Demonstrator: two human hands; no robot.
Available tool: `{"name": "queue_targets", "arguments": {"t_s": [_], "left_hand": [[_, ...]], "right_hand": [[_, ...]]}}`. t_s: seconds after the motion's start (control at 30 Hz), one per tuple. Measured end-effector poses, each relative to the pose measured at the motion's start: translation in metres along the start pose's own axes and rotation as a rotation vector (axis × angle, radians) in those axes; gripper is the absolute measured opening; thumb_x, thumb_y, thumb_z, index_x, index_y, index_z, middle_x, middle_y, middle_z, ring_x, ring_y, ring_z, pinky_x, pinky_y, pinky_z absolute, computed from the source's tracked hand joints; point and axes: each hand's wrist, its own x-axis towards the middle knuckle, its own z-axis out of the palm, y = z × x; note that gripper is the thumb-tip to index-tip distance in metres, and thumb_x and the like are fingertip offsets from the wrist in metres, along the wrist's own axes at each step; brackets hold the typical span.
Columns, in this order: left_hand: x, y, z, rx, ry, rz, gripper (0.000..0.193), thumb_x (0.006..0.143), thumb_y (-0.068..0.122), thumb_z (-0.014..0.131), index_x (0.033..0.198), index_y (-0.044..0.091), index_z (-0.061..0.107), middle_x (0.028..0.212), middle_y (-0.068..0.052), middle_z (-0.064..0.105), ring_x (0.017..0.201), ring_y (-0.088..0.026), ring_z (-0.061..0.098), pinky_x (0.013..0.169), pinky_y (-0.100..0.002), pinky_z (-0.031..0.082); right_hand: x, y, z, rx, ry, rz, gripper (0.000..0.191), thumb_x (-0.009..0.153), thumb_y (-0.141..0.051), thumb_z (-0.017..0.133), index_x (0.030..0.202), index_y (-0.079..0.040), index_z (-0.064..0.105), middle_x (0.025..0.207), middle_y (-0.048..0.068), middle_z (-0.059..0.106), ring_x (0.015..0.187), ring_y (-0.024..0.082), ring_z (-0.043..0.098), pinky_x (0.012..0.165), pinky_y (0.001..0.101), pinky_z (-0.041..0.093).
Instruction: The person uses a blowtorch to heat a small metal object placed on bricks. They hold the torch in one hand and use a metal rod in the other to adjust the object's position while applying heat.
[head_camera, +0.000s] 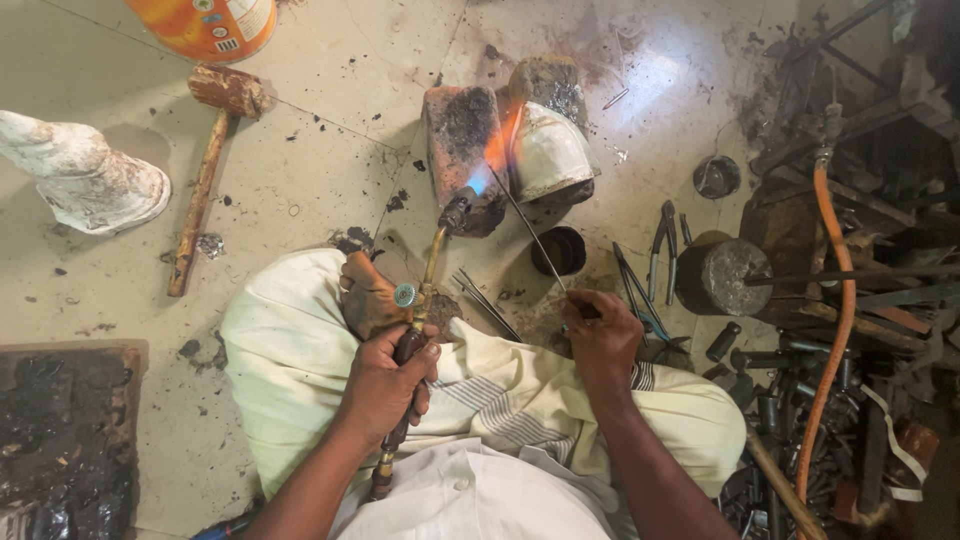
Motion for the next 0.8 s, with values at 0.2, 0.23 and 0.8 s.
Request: {"name": "queue_targets", "arguments": {"t_s": [0.2, 0.23, 0.8], "left_hand": [[0.0, 0.0, -0.001, 0.005, -0.011, 0.007, 0.032, 0.09, 0.022, 0.071, 0.116, 0.005, 0.067, 0.068, -0.003, 0.06, 0.041, -0.009, 0.053, 0.033, -0.027, 0.041], [0.0, 0.001, -0.001, 0.006, -0.012, 0.009, 0.031, 0.09, 0.022, 0.071, 0.116, 0.005, 0.067, 0.068, -0.003, 0.06, 0.04, -0.01, 0.053, 0.033, -0.027, 0.041], [0.0, 0.0, 0.002, 0.024, -0.003, 0.002, 0.027, 0.091, 0.02, 0.07, 0.113, 0.007, 0.067, 0.068, -0.002, 0.06, 0.041, -0.009, 0.052, 0.033, -0.027, 0.041]], "right_hand": [[-0.001, 0.003, 0.007, -0.107, -0.012, -0.119, 0.019, 0.084, -0.003, 0.08, 0.103, -0.005, 0.078, 0.095, 0.008, 0.075, 0.08, 0.016, 0.073, 0.068, 0.0293, 0.058], [-0.001, 0.003, 0.01, -0.133, -0.017, -0.134, 0.019, 0.084, -0.004, 0.08, 0.102, -0.005, 0.078, 0.094, 0.008, 0.075, 0.08, 0.017, 0.073, 0.069, 0.0301, 0.057], [0.012, 0.01, 0.013, 0.262, -0.159, 0.128, 0.007, 0.091, -0.003, 0.073, 0.097, 0.0, 0.074, 0.079, 0.005, 0.076, 0.063, 0.006, 0.065, 0.053, 0.0224, 0.049]]}}
